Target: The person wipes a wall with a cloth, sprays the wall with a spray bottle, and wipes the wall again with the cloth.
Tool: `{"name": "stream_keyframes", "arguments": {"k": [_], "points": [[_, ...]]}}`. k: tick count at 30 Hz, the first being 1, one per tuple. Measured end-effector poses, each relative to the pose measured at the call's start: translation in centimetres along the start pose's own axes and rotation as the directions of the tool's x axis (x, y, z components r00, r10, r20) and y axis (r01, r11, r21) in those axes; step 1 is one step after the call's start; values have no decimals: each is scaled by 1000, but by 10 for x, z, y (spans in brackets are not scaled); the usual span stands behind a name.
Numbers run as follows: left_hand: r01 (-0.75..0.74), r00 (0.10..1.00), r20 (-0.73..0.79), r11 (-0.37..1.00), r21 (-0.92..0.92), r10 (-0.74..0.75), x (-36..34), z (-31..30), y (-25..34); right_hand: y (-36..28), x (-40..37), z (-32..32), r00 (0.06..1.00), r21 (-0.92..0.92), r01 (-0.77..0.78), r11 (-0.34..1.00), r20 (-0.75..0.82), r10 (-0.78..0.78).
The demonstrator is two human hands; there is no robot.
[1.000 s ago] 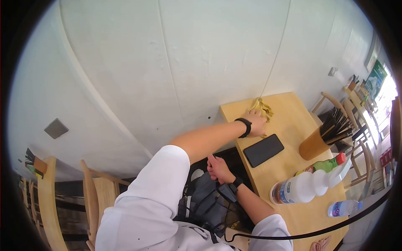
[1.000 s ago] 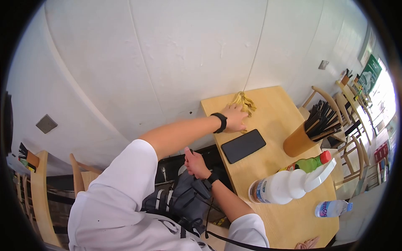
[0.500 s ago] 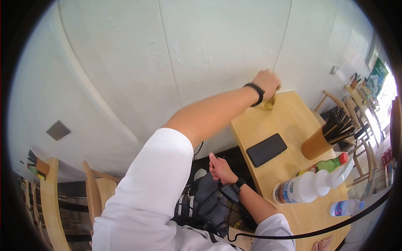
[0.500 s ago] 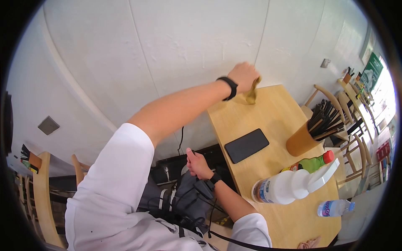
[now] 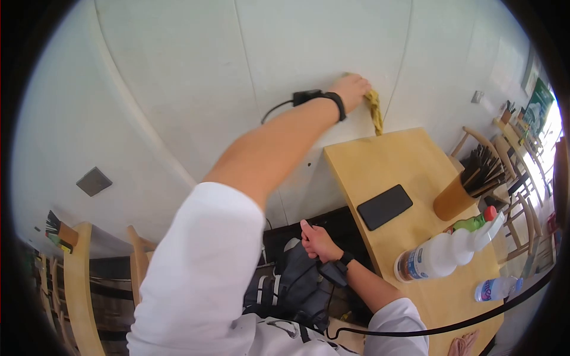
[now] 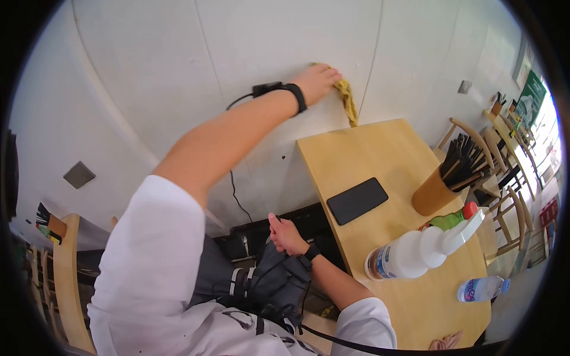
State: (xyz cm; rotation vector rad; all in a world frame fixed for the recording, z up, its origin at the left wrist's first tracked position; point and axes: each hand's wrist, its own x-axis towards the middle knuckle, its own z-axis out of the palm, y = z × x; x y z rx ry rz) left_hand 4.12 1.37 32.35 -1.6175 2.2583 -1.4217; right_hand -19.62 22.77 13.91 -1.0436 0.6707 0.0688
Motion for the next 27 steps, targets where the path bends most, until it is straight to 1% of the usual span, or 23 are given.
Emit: {"name": "stream_keyframes", "arguments": {"k": [1, 3, 5, 7, 10, 12, 13, 15, 16, 18, 19, 20, 21, 22, 23, 24, 25, 26, 27], "points": [[-52, 998, 46, 997, 58, 49, -19, -22, -11, 1, -4, 0, 1000, -9, 3, 1000, 22, -2], [-165, 975, 163, 984, 65, 153, -61, -72, -34, 6, -6, -1, 999, -6, 7, 1000, 39, -6], [-213, 954, 224, 976, 32, 201, -111, -113, -57, 6, -9, 1, 998, -22, 3, 1000, 66, -1], [-204, 959, 200, 979, -4, 201, -168, -138, -80, 9, -11, 3, 997, -7, -7, 1000, 77, 7], [-160, 956, 251, 987, -3, 155, -233, -184, -99, 13, -11, 4, 995, -6, -32, 999, 98, 32], [-136, 862, 503, 983, 121, 58, -260, -219, -110, 14, -12, 4, 995, -15, -52, 999, 88, 54], [-129, 859, 510, 983, 130, 45, -271, -235, -116, 14, -13, 5, 996, -30, -46, 998, 78, 49], [2, 822, 544, 955, 296, -170, -287, -264, -127, 16, -10, 4, 995, -32, -48, 998, 89, 50], [1, 816, 550, 951, 308, -179, -290, -274, -131, 16, -7, 4, 995, -22, -45, 999, 88, 47], [86, 869, 400, 886, 455, -290, -294, -295, -138, 12, -8, 5, 992, -32, -38, 999, 116, 41], [88, 865, 402, 880, 467, -300, -292, -302, -141, 12, -7, 5, 993, -33, -36, 999, 111, 39], [195, 797, 405, 825, 530, -448, -282, -308, -142, 11, -6, 4, 994, -33, -34, 999, 103, 37], [290, 710, 395, 753, 590, -583, -275, -309, -143, 10, -7, 3, 993, -36, -28, 999, 110, 32], [289, 706, 396, 750, 595, -587, -272, -309, -149, 9, -6, 2, 993, -39, -29, 999, 116, 34], [439, 764, 190, 712, 549, -617, -269, -305, -158, 7, -7, 2, 993, -32, -37, 999, 110, 40], [572, 771, -25, 675, 466, -636, -263, -301, -165, 7, -8, 2, 994, -24, -46, 999, 102, 49], [706, 673, -91, 602, 374, -734, -255, -294, -173, 7, -9, 2, 993, -23, -51, 998, 104, 53], [704, 674, -87, 603, 375, -733, -243, -285, -175, 6, -8, 2, 994, -24, -41, 999, 98, 44], [789, 613, -294, 553, 266, -733, -229, -273, -174, 5, -8, 2, 995, -27, -34, 999, 91, 36]]}}
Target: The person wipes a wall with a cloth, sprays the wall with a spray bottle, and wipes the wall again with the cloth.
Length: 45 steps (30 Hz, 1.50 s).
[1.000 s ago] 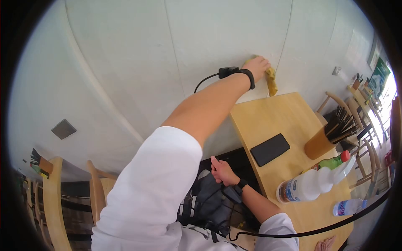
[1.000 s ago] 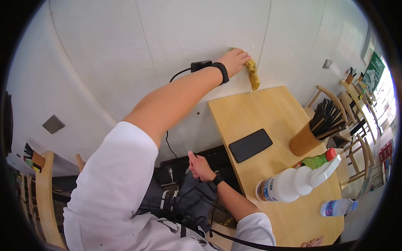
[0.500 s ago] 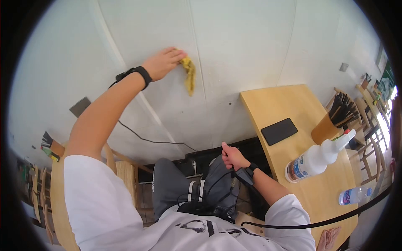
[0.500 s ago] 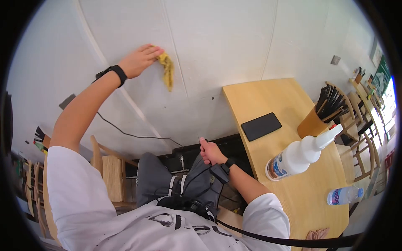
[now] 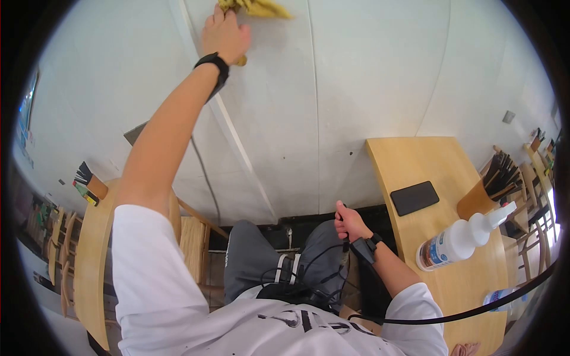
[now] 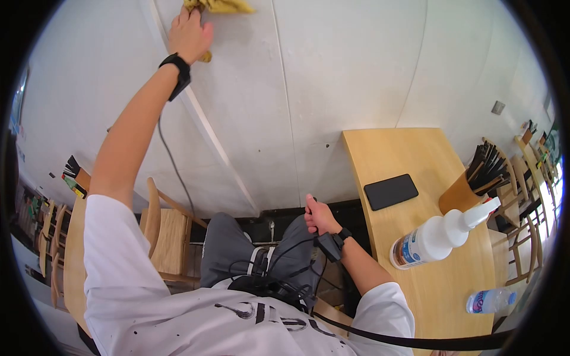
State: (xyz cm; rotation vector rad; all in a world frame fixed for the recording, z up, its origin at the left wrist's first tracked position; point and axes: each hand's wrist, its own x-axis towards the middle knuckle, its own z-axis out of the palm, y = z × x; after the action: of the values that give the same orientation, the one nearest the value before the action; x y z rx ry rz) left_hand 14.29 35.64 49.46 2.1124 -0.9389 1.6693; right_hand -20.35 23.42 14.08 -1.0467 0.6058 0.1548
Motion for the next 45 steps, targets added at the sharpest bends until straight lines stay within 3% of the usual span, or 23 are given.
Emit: {"name": "stream_keyframes", "arguments": {"k": [1, 2, 6, 8, 9, 11, 12, 14, 15, 17, 18, 20, 24, 27, 28, 30, 33, 35, 36, 37, 40, 43, 45], "points": [[104, 977, -174, 989, -104, -121, 2, 9, 13, -1, 0, 0, 1000, 3, -7, 1000, 0, 7], [166, 985, -29, 983, -78, -169, 3, 17, 23, -4, 0, 1, 1000, 4, -10, 1000, -9, 10], [133, 979, -135, 982, -131, -150, -24, 37, 75, -6, 2, 0, 999, 5, -14, 1000, -29, 15], [-210, 965, -204, 951, -226, 164, -47, 60, 91, -7, 1, -2, 999, 10, -4, 1000, -36, 5], [-290, 957, -116, 863, -414, 266, -61, 63, 100, -5, -1, -2, 999, 12, 7, 1000, -37, -6], [-351, 903, 35, 781, -517, 429, -95, 67, 115, -7, -3, -1, 999, 19, 8, 1000, -47, -7], [-347, 903, 38, 778, -524, 428, -115, 73, 118, -8, -4, 0, 999, 19, 19, 1000, -49, -18], [-474, 695, 203, 652, -592, 689, -153, 81, 118, -7, -6, 1, 999, 22, 12, 1000, -49, -11], [-472, 696, 201, 650, -595, 689, -169, 82, 117, -8, -7, 1, 999, 22, 12, 1000, -43, -11], [-437, 584, 301, 605, -666, 754, -201, 81, 110, -12, -10, 3, 999, 21, 5, 1000, -45, -4], [-433, 583, 301, 602, -670, 755, -217, 84, 105, -12, -11, 3, 999, 14, -2, 1000, -44, 3], [-467, 478, 316, 542, -699, 819, -245, 89, 92, -11, -8, 2, 999, 30, -1, 1000, -45, 2], [-473, 383, 445, 586, -658, 809, -269, 88, 73, -10, -8, 3, 999, 30, -13, 999, -38, 14], [-490, 444, 376, 572, -658, 813, -250, 86, 63, -7, -7, 1, 999, 41, -12, 999, -34, 13], [-410, 481, 443, 640, -650, 757, -239, 77, 57, -6, -7, 0, 999, 39, -19, 999, -27, 20], [-381, 669, 352, 709, -594, 655, -220, 87, 34, -6, -6, 1, 999, 36, -2, 999, -35, 3], [-348, 871, 199, 849, -397, 450, -146, 60, 5, -9, -8, 6, 999, 28, -13, 1000, -50, 14], [-297, 954, -56, 910, -290, 293, -97, 49, -8, -9, -7, 6, 998, 27, -28, 999, -51, 29], [-161, 984, 17, 933, -321, 175, -75, 39, -11, -10, -6, 5, 998, 31, -34, 999, -47, 35], [-104, 993, -81, 973, -206, 89, -63, 34, -9, -10, -6, 5, 998, 37, -40, 998, -44, 42], [12, 1000, 23, 976, -216, -7, -54, 16, 0, -8, -4, 3, 999, 31, -33, 999, -33, 34], [-51, 999, -8, 976, -211, 50, -80, 30, 1, -9, -5, 4, 999, 34, -29, 999, -42, 31], [-250, 968, -60, 934, -256, 242, -111, 48, -9, -10, -6, 3, 998, 38, -35, 999, -55, 38]]}}
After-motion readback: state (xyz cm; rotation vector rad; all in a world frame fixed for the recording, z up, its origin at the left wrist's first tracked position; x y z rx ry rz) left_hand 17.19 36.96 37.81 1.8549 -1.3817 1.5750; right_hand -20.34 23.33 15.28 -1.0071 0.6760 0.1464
